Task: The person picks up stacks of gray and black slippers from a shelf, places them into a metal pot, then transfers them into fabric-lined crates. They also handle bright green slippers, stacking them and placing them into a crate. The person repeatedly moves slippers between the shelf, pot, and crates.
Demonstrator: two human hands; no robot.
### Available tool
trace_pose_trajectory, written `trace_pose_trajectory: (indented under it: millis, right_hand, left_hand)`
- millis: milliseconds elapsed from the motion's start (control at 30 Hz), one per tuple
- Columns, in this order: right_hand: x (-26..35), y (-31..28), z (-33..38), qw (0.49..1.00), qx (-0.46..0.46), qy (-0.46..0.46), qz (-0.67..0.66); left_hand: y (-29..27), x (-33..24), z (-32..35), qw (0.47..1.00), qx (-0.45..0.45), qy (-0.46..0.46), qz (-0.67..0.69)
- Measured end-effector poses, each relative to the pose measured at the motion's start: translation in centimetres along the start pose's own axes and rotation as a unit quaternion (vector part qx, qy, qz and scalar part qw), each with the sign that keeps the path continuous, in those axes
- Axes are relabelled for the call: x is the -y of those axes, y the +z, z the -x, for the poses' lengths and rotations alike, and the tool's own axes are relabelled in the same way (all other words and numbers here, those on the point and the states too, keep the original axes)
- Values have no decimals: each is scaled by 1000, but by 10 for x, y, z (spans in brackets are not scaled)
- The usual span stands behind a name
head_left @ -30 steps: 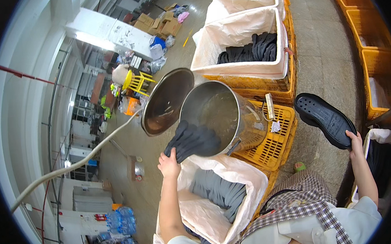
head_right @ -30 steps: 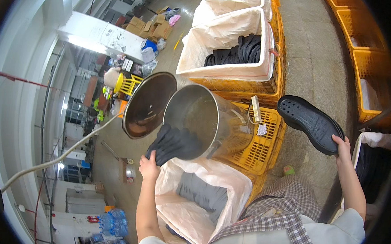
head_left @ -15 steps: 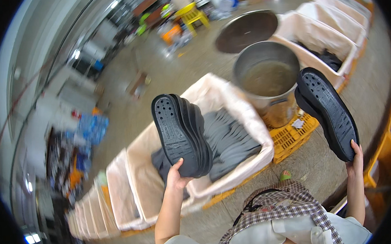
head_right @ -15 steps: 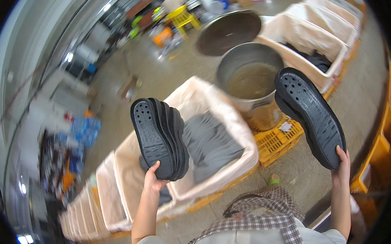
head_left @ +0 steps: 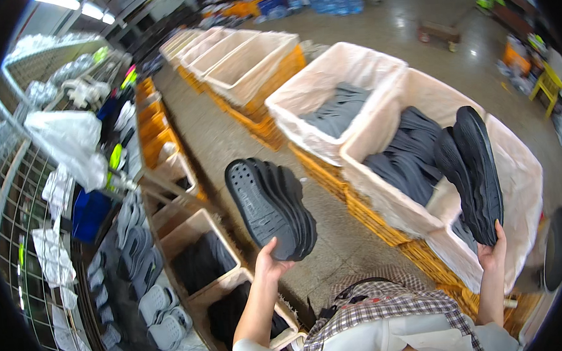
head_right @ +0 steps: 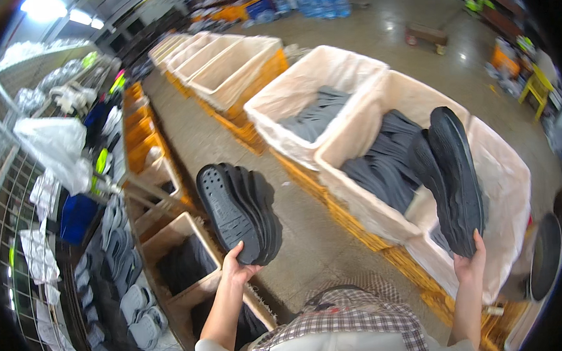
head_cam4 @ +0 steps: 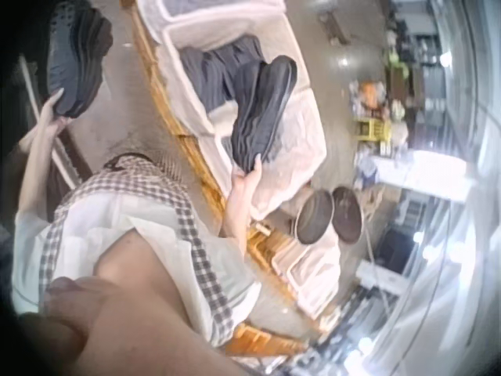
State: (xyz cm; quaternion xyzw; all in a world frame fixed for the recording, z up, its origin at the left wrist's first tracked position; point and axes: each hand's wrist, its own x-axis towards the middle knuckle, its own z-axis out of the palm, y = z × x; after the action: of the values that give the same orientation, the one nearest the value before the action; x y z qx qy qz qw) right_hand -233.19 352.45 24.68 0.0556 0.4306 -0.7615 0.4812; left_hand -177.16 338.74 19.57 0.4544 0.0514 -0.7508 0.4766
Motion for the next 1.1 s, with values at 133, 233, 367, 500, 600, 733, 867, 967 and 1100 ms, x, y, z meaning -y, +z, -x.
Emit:
trace_pose_trajectory:
  millis: [133,233,367,500,600,733,867,967,1100]
  right_hand:
    - [-90,107,-89,992,30,104,72]
    - [-141,173,-152,983,38,131,122]
    - [-237,277,-228,969,61,196,139]
    - [-309,372,-291,959,92,201,177]
    - [-366,445,-328,946,93,236,202]
    - [-449,529,-368,930,120,261,229]
    - [-543,628,-389,924,146,289,206]
    - [-613,711,-398,927,145,275,209]
    - [-679,818,-408,922,146,280,224]
  left_hand:
    - [-71,-49,-17,984,-61,79,148]
    - [-104,-65,-61,975,-113,118,153]
    - [-125,-117,-99,949,-156,151,226]
    - [-111,-165,-158,921,-201,150,299]
    - [-103,-204,-202,902,-206,154,347]
    - [-106,-262,-284,903,-173,160,360]
    - [-106,-358,-349,895,-157,169,381]
    - [-96,-456,-412,889,-137,124,418]
    - [-66,-597,-456,891,-125,147,412]
